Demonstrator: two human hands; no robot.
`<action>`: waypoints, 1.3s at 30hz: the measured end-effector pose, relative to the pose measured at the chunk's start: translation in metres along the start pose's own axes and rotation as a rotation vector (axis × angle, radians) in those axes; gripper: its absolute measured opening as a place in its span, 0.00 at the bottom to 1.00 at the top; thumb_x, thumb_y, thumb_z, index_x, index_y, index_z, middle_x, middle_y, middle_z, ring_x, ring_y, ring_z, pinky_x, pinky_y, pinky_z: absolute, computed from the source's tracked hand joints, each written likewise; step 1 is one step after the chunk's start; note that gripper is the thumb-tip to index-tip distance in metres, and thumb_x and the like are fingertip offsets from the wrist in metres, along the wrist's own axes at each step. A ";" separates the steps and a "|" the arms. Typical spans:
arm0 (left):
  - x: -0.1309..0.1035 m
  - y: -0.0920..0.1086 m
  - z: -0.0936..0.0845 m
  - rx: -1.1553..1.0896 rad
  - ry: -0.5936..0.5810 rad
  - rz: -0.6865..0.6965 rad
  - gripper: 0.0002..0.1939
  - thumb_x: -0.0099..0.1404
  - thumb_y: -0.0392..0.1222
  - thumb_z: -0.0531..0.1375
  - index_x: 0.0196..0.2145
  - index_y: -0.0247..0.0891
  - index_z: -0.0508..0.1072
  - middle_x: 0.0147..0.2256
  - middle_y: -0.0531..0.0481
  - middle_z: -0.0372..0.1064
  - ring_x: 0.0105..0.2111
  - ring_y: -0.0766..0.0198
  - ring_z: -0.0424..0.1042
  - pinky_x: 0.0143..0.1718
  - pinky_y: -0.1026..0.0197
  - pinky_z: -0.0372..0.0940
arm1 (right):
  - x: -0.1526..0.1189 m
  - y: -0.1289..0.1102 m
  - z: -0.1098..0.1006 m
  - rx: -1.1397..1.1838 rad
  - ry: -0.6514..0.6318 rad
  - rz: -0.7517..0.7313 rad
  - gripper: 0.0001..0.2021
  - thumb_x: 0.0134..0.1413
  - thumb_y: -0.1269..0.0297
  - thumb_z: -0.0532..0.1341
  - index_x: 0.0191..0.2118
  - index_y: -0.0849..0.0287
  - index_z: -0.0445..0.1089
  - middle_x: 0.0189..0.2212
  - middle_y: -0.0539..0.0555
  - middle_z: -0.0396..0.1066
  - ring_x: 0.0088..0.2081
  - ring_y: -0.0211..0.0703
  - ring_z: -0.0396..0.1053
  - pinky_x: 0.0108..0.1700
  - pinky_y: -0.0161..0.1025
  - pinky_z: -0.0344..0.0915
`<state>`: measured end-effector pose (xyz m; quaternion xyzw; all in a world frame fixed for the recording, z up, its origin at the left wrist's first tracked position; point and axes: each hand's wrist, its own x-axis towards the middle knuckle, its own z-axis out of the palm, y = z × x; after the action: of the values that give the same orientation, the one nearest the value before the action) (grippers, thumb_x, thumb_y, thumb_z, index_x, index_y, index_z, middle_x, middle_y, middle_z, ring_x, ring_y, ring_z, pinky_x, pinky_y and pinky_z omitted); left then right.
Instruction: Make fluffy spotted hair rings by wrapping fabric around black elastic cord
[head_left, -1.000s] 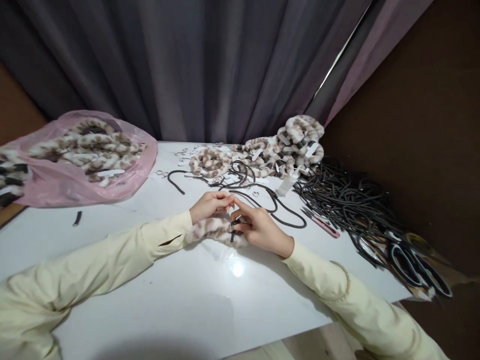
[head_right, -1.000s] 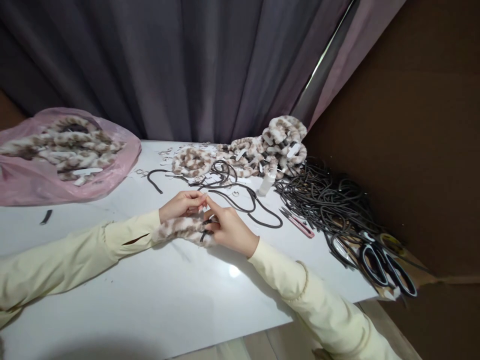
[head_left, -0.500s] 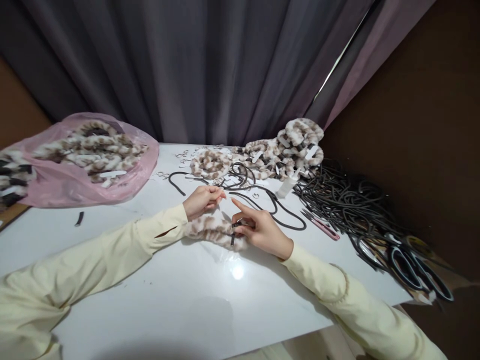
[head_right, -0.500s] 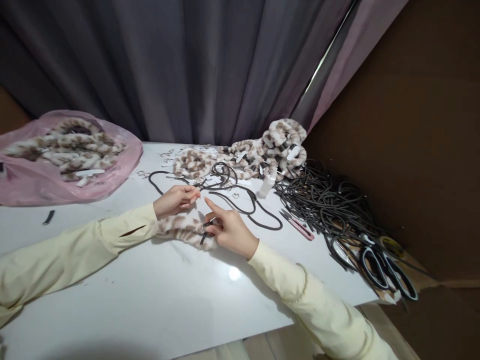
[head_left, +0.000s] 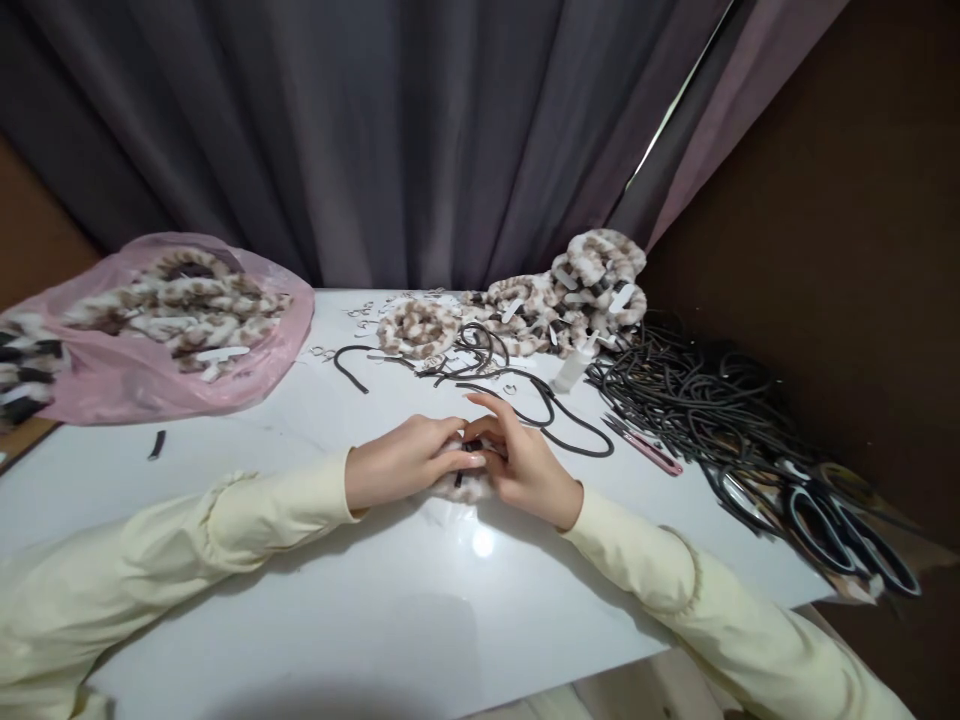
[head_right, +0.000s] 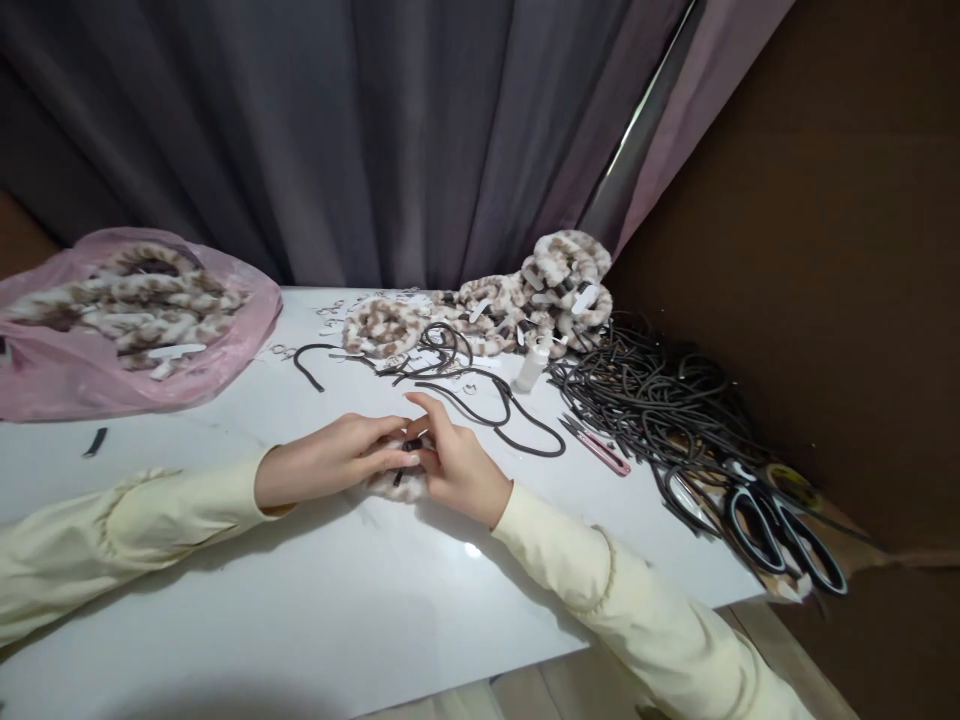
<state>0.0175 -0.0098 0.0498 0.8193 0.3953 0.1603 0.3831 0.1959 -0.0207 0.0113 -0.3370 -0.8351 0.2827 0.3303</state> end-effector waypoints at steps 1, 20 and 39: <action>0.001 -0.003 0.004 -0.056 0.013 -0.027 0.15 0.61 0.49 0.53 0.30 0.35 0.70 0.22 0.53 0.62 0.23 0.67 0.60 0.24 0.66 0.52 | 0.000 0.000 0.000 -0.001 0.009 0.000 0.31 0.46 0.81 0.50 0.56 0.56 0.42 0.37 0.54 0.68 0.37 0.39 0.67 0.41 0.37 0.63; 0.009 -0.040 -0.006 -0.733 -0.388 -0.232 0.17 0.55 0.51 0.60 0.30 0.32 0.75 0.15 0.59 0.43 0.16 0.75 0.40 0.17 0.65 0.34 | 0.002 -0.001 0.000 0.049 -0.012 0.012 0.22 0.49 0.79 0.50 0.50 0.56 0.46 0.34 0.51 0.62 0.27 0.33 0.64 0.32 0.32 0.62; 0.009 -0.038 0.005 -0.646 -0.190 -0.287 0.21 0.57 0.52 0.58 0.17 0.33 0.62 0.11 0.60 0.47 0.12 0.77 0.42 0.14 0.67 0.37 | 0.002 0.008 -0.001 -0.216 0.072 -0.154 0.09 0.56 0.75 0.51 0.36 0.61 0.68 0.32 0.56 0.73 0.34 0.40 0.70 0.36 0.35 0.66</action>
<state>0.0062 0.0094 0.0175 0.6036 0.3978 0.1446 0.6756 0.1980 -0.0138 0.0070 -0.3155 -0.8718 0.1525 0.3424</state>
